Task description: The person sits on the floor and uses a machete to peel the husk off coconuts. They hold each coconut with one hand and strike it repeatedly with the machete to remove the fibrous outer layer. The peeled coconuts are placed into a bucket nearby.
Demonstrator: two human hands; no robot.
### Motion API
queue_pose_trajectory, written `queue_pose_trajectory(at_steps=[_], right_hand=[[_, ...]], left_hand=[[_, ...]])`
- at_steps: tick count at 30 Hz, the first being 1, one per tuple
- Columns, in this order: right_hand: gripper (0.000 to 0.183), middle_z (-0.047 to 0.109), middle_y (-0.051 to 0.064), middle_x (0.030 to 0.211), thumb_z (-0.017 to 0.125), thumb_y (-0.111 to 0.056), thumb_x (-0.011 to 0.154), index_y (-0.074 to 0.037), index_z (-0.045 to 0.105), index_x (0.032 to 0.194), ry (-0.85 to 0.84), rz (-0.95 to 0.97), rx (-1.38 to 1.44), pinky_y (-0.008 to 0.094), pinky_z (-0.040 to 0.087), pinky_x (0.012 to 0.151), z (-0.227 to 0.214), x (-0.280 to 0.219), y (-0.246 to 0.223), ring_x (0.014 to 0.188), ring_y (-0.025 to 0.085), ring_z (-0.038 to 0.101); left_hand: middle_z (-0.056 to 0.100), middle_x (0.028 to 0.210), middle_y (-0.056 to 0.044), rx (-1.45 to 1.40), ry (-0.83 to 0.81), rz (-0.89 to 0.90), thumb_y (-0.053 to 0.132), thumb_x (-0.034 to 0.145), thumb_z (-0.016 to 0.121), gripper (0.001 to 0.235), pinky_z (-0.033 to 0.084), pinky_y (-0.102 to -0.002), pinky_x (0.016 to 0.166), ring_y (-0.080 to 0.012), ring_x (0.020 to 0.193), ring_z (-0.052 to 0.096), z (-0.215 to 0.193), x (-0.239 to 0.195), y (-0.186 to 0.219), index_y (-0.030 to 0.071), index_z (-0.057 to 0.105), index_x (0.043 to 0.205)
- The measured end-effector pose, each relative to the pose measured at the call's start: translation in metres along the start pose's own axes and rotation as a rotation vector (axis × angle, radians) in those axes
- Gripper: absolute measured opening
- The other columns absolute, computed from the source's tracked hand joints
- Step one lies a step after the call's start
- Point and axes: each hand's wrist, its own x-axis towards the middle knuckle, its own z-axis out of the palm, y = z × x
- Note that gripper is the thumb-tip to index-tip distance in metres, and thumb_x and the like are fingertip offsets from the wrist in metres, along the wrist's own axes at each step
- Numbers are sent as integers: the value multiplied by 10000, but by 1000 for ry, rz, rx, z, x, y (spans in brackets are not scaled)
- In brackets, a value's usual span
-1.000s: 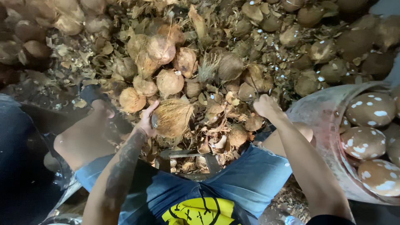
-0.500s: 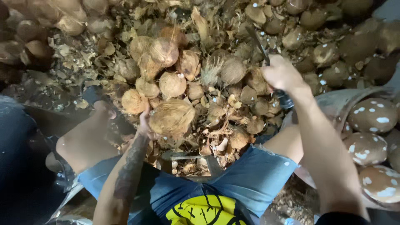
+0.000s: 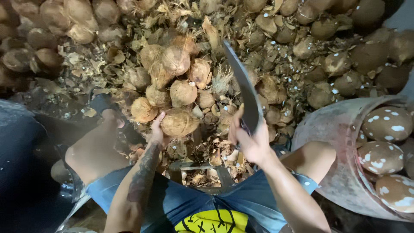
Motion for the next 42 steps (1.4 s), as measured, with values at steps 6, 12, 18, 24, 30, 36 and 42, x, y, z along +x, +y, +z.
queue_pose_trajectory(at_steps=[6,12,18,24,30,36,42], right_hand=[[56,630,90,684,569,27,897,-27,579,903,48,-553,379,405,595,637,39,-48,106,575,271,668],[513,754,280,959,505,-436,1037,16,743,982,-243,898,-522,575,515,973,60,-78,167,1103,452,722],[441,538,48,366,549,-269,976,-101,595,571,-229,856,-313,341,566,588,53,-59,62,380,224,632],[81,597,111,602,590,94,853,28,586,804,-49,-229,196,315,500,535,48,-76,90,486,258,557],[415,727,318,1139,546,-307,1034,72,695,1114,-338,836,-747,646,469,1082,62,-88,142,1211,481,666],[262,712,280,783,637,-134,967,99,746,918,29,638,-371,501,551,833,57,-92,97,842,396,730],[154,668,190,733,628,184,813,56,714,807,137,-305,100,354,572,589,51,-104,143,579,276,625]], left_hand=[[771,1084,-155,4,-34,118,547,738,813,623,634,-522,877,-351,976,753,-15,21,4,94,736,1158],[779,1188,-151,28,-117,123,324,757,767,523,608,-506,962,-357,1063,757,13,-3,15,91,747,1225],[786,1094,-127,-75,-77,123,391,752,799,470,598,-516,933,-334,998,758,-21,25,0,111,763,1128],[737,1274,-122,-11,-70,97,499,786,767,671,524,-503,1062,-319,1167,696,-29,20,-3,114,700,1331],[766,1186,-119,24,-48,153,450,778,790,545,554,-482,1033,-292,1080,728,-17,6,1,103,742,1196],[802,1085,-44,76,46,210,436,784,812,382,618,-379,960,-187,1007,762,35,-51,11,164,805,1052],[767,1227,-115,-71,16,113,539,762,802,595,564,-504,1067,-306,1158,729,-2,-7,1,140,776,1203]])
